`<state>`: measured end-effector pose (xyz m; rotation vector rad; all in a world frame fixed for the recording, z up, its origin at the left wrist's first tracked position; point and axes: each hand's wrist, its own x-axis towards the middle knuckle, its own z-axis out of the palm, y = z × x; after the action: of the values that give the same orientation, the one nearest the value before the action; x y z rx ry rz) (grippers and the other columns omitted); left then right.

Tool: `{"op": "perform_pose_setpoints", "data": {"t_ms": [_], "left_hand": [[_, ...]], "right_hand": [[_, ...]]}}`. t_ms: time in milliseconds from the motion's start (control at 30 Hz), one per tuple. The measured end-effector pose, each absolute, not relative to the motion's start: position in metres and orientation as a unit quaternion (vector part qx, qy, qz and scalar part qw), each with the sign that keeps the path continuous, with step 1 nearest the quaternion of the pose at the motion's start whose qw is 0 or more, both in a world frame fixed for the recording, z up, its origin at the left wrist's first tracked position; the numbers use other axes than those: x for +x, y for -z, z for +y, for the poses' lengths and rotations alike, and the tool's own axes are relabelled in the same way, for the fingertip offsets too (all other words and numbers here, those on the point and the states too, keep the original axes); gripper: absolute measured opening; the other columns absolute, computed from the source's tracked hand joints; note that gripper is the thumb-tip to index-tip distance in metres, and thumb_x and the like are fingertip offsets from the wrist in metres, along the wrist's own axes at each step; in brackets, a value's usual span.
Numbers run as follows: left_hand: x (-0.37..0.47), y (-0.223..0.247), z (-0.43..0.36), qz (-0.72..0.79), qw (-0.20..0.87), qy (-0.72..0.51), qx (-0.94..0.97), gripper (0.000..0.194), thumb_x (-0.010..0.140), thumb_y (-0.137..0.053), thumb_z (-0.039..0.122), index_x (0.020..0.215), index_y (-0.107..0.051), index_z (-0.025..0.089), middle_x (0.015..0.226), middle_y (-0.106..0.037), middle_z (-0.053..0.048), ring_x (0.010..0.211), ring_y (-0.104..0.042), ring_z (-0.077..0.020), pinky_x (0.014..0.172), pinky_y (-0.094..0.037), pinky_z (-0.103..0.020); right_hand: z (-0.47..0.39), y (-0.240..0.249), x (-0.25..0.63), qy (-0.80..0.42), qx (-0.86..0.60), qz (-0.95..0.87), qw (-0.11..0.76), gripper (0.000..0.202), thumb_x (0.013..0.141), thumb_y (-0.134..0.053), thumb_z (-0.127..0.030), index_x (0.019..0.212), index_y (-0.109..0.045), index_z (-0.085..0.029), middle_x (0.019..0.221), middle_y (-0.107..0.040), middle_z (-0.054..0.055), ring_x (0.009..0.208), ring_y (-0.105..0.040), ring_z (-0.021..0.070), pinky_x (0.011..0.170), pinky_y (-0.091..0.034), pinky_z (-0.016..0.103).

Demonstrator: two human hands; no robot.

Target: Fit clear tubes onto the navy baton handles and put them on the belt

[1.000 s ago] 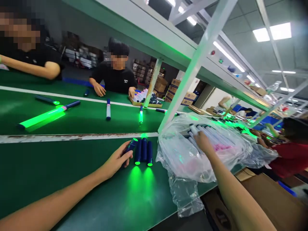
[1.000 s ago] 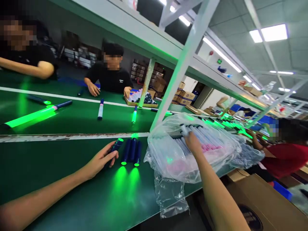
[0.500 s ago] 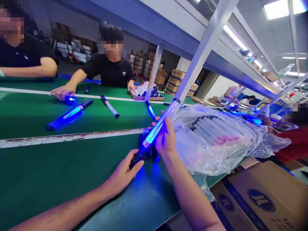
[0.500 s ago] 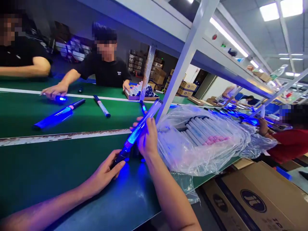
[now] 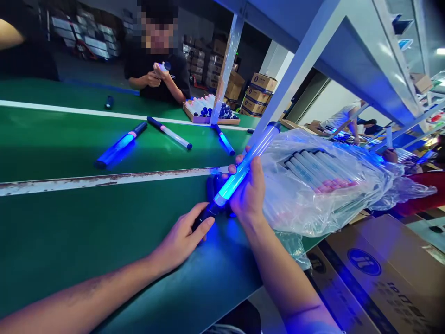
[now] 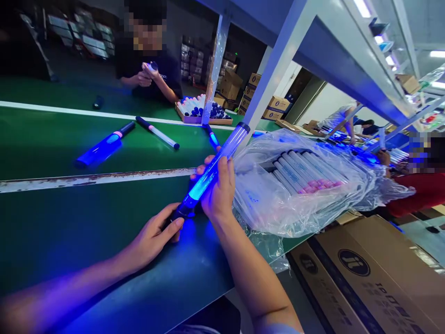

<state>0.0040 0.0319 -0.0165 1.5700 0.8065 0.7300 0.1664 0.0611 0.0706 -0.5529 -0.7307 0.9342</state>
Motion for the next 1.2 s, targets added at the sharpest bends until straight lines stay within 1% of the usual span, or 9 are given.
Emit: {"op": "perform_pose_setpoints", "data": {"t_ms": [200, 333, 433, 633, 767, 900, 1033, 1100, 1200], "left_hand": [[0.005, 0.013, 0.031, 0.338, 0.582, -0.311, 0.671, 0.052, 0.100, -0.050, 0.054, 0.140, -0.051, 0.021, 0.076, -0.060, 0.001, 0.065, -0.056, -0.0161, 0.060, -0.044, -0.026], [0.006, 0.011, 0.029, 0.337, 0.567, -0.319, 0.680, 0.050, 0.100, -0.051, 0.053, 0.139, -0.053, 0.021, 0.078, -0.061, 0.000, 0.066, -0.055, -0.0155, 0.059, -0.042, -0.025], [0.006, 0.013, 0.030, 0.335, 0.572, -0.331, 0.672, 0.051, 0.100, -0.050, 0.055, 0.138, -0.053, 0.021, 0.078, -0.059, 0.001, 0.064, -0.052, -0.0143, 0.058, -0.041, -0.024], [0.005, 0.020, 0.032, 0.280, 0.647, -0.336, 0.625, 0.052, 0.100, -0.050, 0.057, 0.134, -0.054, 0.018, 0.073, -0.050, 0.003, 0.057, -0.042, -0.0107, 0.052, -0.034, -0.023], [0.004, 0.018, 0.030, 0.269, 0.642, -0.342, 0.631, 0.048, 0.101, -0.050, 0.056, 0.130, -0.054, 0.018, 0.073, -0.050, 0.003, 0.058, -0.042, -0.0107, 0.053, -0.032, -0.023], [0.003, 0.017, 0.023, 0.236, 0.651, -0.329, 0.642, 0.050, 0.102, -0.044, 0.059, 0.133, -0.046, 0.019, 0.078, -0.053, 0.003, 0.062, -0.047, -0.0120, 0.061, -0.038, -0.026], [0.000, 0.018, 0.017, 0.208, 0.627, -0.257, 0.706, 0.053, 0.102, -0.041, 0.060, 0.138, -0.041, 0.021, 0.091, -0.061, -0.003, 0.082, -0.056, -0.0180, 0.076, -0.045, -0.031], [-0.001, 0.015, 0.018, 0.203, 0.588, -0.235, 0.747, 0.050, 0.102, -0.043, 0.059, 0.135, -0.045, 0.021, 0.102, -0.064, -0.007, 0.090, -0.059, -0.0209, 0.082, -0.047, -0.034], [0.002, 0.000, 0.022, 0.167, 0.532, -0.287, 0.779, 0.050, 0.101, -0.047, 0.057, 0.138, -0.045, 0.022, 0.116, -0.063, -0.010, 0.102, -0.059, -0.0240, 0.089, -0.048, -0.036]], "right_hand": [[0.053, -0.074, 0.158, -0.382, -0.239, -0.376, 0.810, 0.023, 0.098, -0.055, -0.047, 0.112, -0.054, -0.030, 0.089, -0.047, -0.005, 0.057, -0.044, 0.0059, 0.051, -0.042, 0.020], [0.052, -0.074, 0.152, -0.343, -0.263, -0.400, 0.808, 0.023, 0.099, -0.052, -0.050, 0.108, -0.054, -0.029, 0.087, -0.046, -0.005, 0.055, -0.043, 0.0057, 0.049, -0.039, 0.020], [0.056, -0.073, 0.149, -0.343, -0.272, -0.397, 0.806, 0.024, 0.099, -0.051, -0.051, 0.109, -0.053, -0.029, 0.087, -0.046, -0.004, 0.055, -0.042, 0.0060, 0.048, -0.038, 0.019], [0.061, -0.070, 0.147, -0.374, -0.272, -0.408, 0.787, 0.028, 0.099, -0.049, -0.054, 0.116, -0.054, -0.032, 0.085, -0.043, -0.004, 0.053, -0.036, 0.0063, 0.046, -0.036, 0.018], [0.057, -0.068, 0.141, -0.368, -0.258, -0.407, 0.795, 0.030, 0.099, -0.050, -0.055, 0.116, -0.056, -0.031, 0.084, -0.043, -0.004, 0.052, -0.035, 0.0058, 0.044, -0.035, 0.017], [0.045, -0.083, 0.140, -0.405, -0.239, -0.434, 0.769, 0.031, 0.099, -0.052, -0.055, 0.114, -0.057, -0.029, 0.084, -0.047, -0.005, 0.051, -0.039, 0.0048, 0.045, -0.040, 0.017], [0.024, -0.113, 0.153, -0.378, -0.232, -0.525, 0.727, 0.038, 0.095, -0.059, -0.058, 0.118, -0.059, -0.027, 0.081, -0.051, -0.004, 0.051, -0.047, 0.0077, 0.046, -0.049, 0.021], [0.015, -0.124, 0.158, -0.343, -0.215, -0.559, 0.723, 0.038, 0.096, -0.060, -0.056, 0.118, -0.061, -0.025, 0.076, -0.051, -0.005, 0.046, -0.046, 0.0079, 0.046, -0.051, 0.023], [0.007, -0.130, 0.156, -0.348, -0.188, -0.573, 0.718, 0.033, 0.098, -0.058, -0.054, 0.115, -0.060, -0.026, 0.069, -0.050, -0.007, 0.040, -0.040, 0.0068, 0.042, -0.049, 0.022]]}}
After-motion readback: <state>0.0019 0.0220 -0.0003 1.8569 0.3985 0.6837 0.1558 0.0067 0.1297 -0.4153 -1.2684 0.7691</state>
